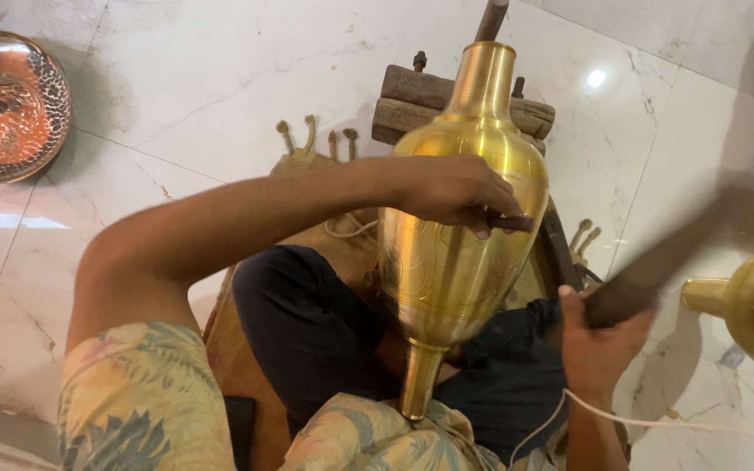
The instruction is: The person sits cross-legged on a floor mat holding a large brass vessel between their legs. They hold a small punch against the vessel's surface and repeatedly strike it with a wooden mallet, working over the surface to form engraved decorative lines, repositioning the punch as they go.
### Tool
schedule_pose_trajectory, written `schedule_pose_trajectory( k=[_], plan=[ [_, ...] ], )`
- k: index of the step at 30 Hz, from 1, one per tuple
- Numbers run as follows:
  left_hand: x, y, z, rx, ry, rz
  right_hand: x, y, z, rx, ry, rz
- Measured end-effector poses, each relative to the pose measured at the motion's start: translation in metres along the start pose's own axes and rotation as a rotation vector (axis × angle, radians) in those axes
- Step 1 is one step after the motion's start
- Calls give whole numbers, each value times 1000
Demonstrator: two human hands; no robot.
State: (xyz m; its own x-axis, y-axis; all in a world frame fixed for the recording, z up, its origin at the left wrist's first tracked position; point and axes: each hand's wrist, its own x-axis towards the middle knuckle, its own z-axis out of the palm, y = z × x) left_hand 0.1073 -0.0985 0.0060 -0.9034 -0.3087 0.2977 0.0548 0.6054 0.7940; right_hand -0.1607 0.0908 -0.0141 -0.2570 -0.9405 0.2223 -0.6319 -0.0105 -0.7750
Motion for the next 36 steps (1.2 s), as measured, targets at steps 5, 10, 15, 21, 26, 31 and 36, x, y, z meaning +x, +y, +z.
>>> schedule_pose_trajectory(
  k=[5, 10, 15, 21, 26, 31, 36],
  plan=[
    [-12, 3, 6, -40, 142, -49, 30, -34, -13, -600, -99, -472],
    [-23, -2, 13, -40, 214, -136, 46, -58, -13, -391, -129, -399],
    [-30, 3, 18, -1, 296, -172, 63, -69, -20, -140, -225, -111],
    [-42, 21, 18, -114, 411, -376, 90, -90, -24, -388, -327, -211],
    [-49, 29, 28, -144, 568, -344, 113, -119, -28, -495, -375, -298],
    [-57, 32, 44, -204, 702, -405, 123, -153, -23, -813, -569, -348],
    [-65, 35, 63, -185, 867, -404, 133, -188, -11, -996, -739, -264]
  ],
)
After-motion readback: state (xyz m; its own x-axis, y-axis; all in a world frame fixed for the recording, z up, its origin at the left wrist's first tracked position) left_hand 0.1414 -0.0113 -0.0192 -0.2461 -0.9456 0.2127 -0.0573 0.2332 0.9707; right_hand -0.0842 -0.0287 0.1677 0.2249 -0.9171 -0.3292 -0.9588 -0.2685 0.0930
